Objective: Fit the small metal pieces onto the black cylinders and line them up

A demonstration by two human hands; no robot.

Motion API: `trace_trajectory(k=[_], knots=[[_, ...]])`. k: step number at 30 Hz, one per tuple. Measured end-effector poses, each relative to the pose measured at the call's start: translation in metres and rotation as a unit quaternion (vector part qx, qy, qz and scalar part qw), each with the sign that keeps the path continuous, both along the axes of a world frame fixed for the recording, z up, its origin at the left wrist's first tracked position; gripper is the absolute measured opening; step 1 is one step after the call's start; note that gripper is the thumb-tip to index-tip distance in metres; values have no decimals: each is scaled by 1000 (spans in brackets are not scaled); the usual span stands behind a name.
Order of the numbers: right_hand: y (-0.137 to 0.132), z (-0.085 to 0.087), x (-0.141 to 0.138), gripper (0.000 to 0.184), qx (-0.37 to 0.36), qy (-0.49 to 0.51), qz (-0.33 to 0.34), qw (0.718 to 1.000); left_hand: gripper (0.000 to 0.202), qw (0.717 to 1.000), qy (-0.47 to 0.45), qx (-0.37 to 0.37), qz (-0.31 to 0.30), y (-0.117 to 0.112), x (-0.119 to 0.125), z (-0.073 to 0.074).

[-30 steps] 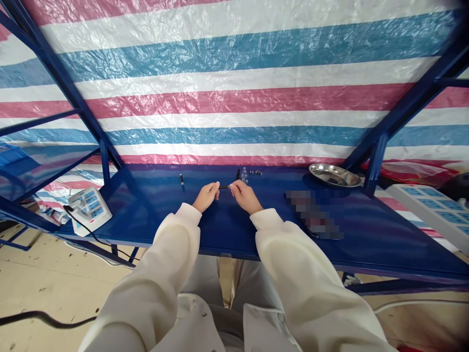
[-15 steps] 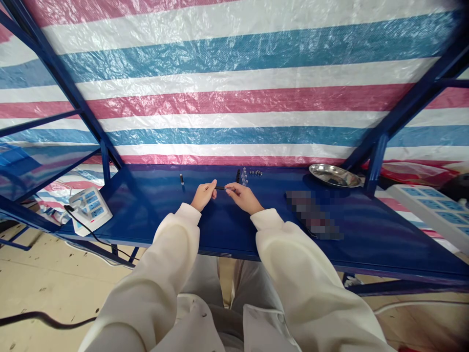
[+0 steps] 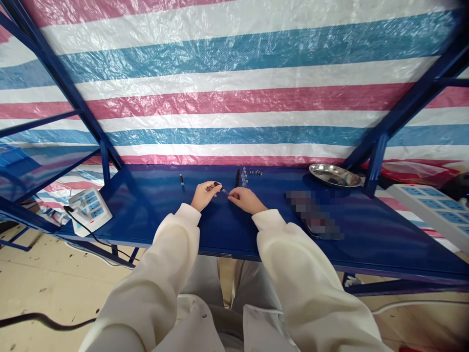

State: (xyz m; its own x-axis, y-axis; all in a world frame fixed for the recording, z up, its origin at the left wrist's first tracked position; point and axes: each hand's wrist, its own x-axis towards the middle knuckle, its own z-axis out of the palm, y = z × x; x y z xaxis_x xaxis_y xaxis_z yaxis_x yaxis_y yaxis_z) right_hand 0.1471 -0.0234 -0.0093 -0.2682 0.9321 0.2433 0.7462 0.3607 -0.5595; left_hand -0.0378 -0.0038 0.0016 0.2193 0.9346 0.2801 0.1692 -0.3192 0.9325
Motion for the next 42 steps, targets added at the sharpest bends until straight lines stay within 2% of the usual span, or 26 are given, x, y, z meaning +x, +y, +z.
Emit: trace_trajectory(k=[3,6,13,16,22,28,42], knots=[[-1,3,10,10,-53,-37,-46,997,39,1000,4,-4,30,2,-1,-1],[-1,4,20,13,-75,-45,-114,990,36,998,52,1,36,4,1,-3],[1,4,26,18,-79,-33,-189,978,22,976,211,53,-12,10,24,-3],[1,4,25,20,-84,-31,-198,976,18,963,262,61,-16,13,39,-2],[2,3,24,22,-95,-25,-204,974,19,942,332,49,25,18,58,-6],[1,2,21,19,-87,-40,-209,973,21,936,348,25,37,21,61,-12],[1,2,19,22,-76,-62,-228,969,28,935,348,27,68,23,64,-19]])
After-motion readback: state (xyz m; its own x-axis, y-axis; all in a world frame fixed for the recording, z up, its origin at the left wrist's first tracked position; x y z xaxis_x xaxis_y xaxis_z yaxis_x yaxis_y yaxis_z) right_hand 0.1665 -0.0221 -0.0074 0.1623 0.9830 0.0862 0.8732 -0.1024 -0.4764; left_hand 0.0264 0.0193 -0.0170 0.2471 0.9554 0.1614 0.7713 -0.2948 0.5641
